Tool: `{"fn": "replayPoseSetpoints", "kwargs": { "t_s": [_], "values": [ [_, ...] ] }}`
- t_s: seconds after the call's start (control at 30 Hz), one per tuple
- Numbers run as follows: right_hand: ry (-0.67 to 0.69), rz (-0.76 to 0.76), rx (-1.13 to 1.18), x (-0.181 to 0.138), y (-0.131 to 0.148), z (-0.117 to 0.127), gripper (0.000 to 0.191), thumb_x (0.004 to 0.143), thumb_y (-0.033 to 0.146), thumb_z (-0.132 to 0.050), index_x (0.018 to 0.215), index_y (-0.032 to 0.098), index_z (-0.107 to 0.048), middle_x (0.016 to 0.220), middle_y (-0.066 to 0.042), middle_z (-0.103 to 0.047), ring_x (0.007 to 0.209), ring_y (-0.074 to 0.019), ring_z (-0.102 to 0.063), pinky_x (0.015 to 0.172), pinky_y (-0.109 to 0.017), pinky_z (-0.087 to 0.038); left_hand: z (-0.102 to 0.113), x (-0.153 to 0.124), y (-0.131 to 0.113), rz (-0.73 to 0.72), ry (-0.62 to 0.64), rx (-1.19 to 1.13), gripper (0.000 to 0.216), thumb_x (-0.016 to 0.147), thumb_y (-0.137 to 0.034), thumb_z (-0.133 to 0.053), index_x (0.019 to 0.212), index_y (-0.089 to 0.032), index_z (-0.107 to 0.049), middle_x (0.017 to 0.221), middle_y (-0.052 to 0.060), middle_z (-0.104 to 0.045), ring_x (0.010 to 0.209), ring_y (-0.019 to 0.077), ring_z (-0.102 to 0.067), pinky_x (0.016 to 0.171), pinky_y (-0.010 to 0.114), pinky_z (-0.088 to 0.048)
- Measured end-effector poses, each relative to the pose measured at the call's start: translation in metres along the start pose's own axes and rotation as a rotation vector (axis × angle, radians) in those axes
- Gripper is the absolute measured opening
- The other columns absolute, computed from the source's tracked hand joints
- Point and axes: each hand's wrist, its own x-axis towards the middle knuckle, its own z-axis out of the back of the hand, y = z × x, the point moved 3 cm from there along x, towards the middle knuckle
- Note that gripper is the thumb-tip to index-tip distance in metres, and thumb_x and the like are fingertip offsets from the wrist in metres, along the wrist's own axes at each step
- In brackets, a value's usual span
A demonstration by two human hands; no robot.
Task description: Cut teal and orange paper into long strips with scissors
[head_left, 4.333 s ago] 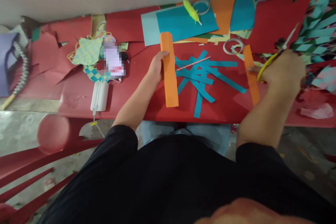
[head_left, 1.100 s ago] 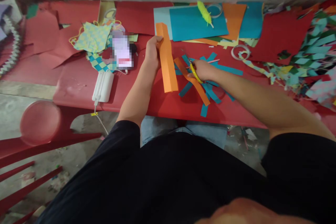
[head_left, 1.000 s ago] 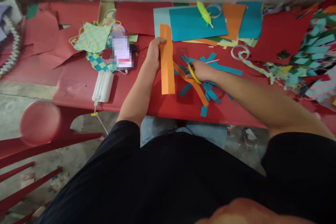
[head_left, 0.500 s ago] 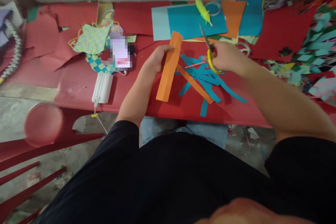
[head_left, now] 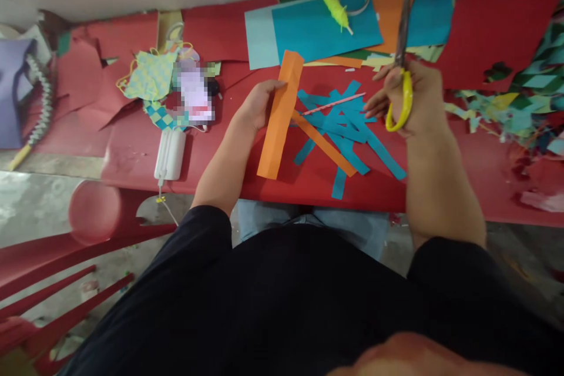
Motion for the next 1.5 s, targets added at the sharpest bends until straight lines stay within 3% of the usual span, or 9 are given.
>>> {"fn": "replayPoseSetpoints", "kwargs": {
  "t_s": [0.1, 0.23, 0.47, 0.7, 0.87, 1.0, 1.33, 1.43, 1.5],
  "values": [
    [0.100, -0.039, -0.031, -0.004, -0.015, -0.008, 0.077, 0.077, 0.091, -0.083, 0.110, 0.022, -0.073, 0.068, -0.006, -0.073, 0.059, -0.0246, -0.076, 0.045, -0.031, -0.056, -0.002, -0.003, -0.001, -0.009, 0.030, 0.067, 0.033, 0.092, -0.052, -0.071, 0.103, -0.021, -0.074, 0.083, 0.008, -0.073, 0.077, 0.0295, -0.073, 0.084, 0.054, -0.070],
    [0.157, -0.031, -0.033, -0.010, -0.019, -0.013, 0.069, 0.084, 0.083, -0.084, 0.112, 0.021, -0.073, 0.069, -0.004, -0.073, 0.059, -0.0205, -0.075, 0.048, -0.028, -0.057, -0.008, -0.001, 0.002, -0.016, 0.018, 0.044, 0.029, 0.096, -0.047, -0.070, 0.106, -0.021, -0.072, 0.081, 0.008, -0.074, 0.075, 0.0271, -0.075, 0.084, 0.044, -0.070],
    [0.231, -0.097, 0.010, -0.012, -0.029, -0.022, 0.077, 0.078, 0.080, -0.090, 0.120, 0.018, -0.070, 0.067, -0.003, -0.073, 0.053, -0.0166, -0.069, 0.047, -0.025, -0.053, -0.018, -0.003, 0.004, -0.023, -0.053, -0.011, 0.028, 0.097, -0.047, -0.067, 0.107, -0.021, -0.071, 0.077, 0.004, -0.071, 0.073, 0.0250, -0.076, 0.085, 0.043, -0.071],
    [0.246, -0.130, 0.300, -0.035, -0.035, -0.070, 0.067, 0.072, 0.059, -0.102, 0.100, 0.026, -0.051, 0.072, 0.006, -0.061, 0.065, -0.0141, -0.068, 0.058, -0.026, -0.058, -0.043, -0.006, 0.030, -0.158, 0.001, -0.104, 0.030, 0.097, -0.052, -0.067, 0.099, -0.022, -0.070, 0.086, 0.004, -0.075, 0.075, 0.0189, -0.073, 0.072, 0.031, -0.064],
    [0.238, -0.181, 0.485, -0.047, -0.044, -0.092, 0.073, 0.063, 0.046, -0.107, 0.100, 0.027, -0.047, 0.073, 0.009, -0.060, 0.063, -0.0138, -0.064, 0.058, -0.029, -0.057, -0.066, -0.020, 0.044, -0.215, 0.019, -0.046, 0.018, 0.093, -0.037, -0.079, 0.101, -0.023, -0.071, 0.089, 0.001, -0.076, 0.095, 0.0226, -0.081, 0.084, 0.031, -0.066],
    [0.165, -0.147, 0.530, -0.040, -0.046, -0.085, 0.070, 0.068, 0.045, -0.104, 0.102, 0.028, -0.045, 0.073, 0.010, -0.056, 0.062, -0.0128, -0.061, 0.057, -0.028, -0.055, -0.071, -0.031, 0.041, -0.194, 0.111, 0.009, 0.025, 0.090, -0.035, -0.081, 0.111, -0.022, -0.076, 0.103, 0.004, -0.083, 0.113, 0.0301, -0.082, 0.099, 0.040, -0.069],
    [0.029, -0.057, 0.465, -0.024, -0.046, -0.066, 0.069, 0.069, 0.056, -0.101, 0.103, 0.029, -0.047, 0.080, 0.006, -0.062, 0.069, -0.0148, -0.064, 0.065, -0.032, -0.057, -0.073, -0.032, 0.048, -0.140, 0.129, 0.000, 0.040, 0.085, -0.043, -0.087, 0.119, -0.022, -0.079, 0.122, 0.007, -0.084, 0.138, 0.0379, -0.075, 0.120, 0.058, -0.065],
    [-0.026, 0.009, 0.400, -0.020, -0.044, -0.055, 0.060, 0.079, 0.058, -0.096, 0.106, 0.029, -0.052, 0.083, 0.005, -0.066, 0.071, -0.0133, -0.065, 0.066, -0.030, -0.057, -0.081, -0.035, 0.049, -0.178, 0.189, 0.012, 0.045, 0.083, -0.042, -0.089, 0.122, -0.022, -0.078, 0.127, 0.008, -0.083, 0.143, 0.0386, -0.072, 0.123, 0.059, -0.062],
    [-0.018, 0.002, 0.346, -0.017, -0.042, -0.045, 0.053, 0.087, 0.064, -0.089, 0.115, 0.030, -0.058, 0.083, 0.003, -0.068, 0.066, -0.0125, -0.064, 0.057, -0.027, -0.052, -0.082, -0.038, 0.046, -0.204, 0.206, 0.009, 0.047, 0.081, -0.043, -0.091, 0.122, -0.023, -0.077, 0.127, 0.008, -0.083, 0.141, 0.0385, -0.073, 0.122, 0.058, -0.062]
  ]
}}
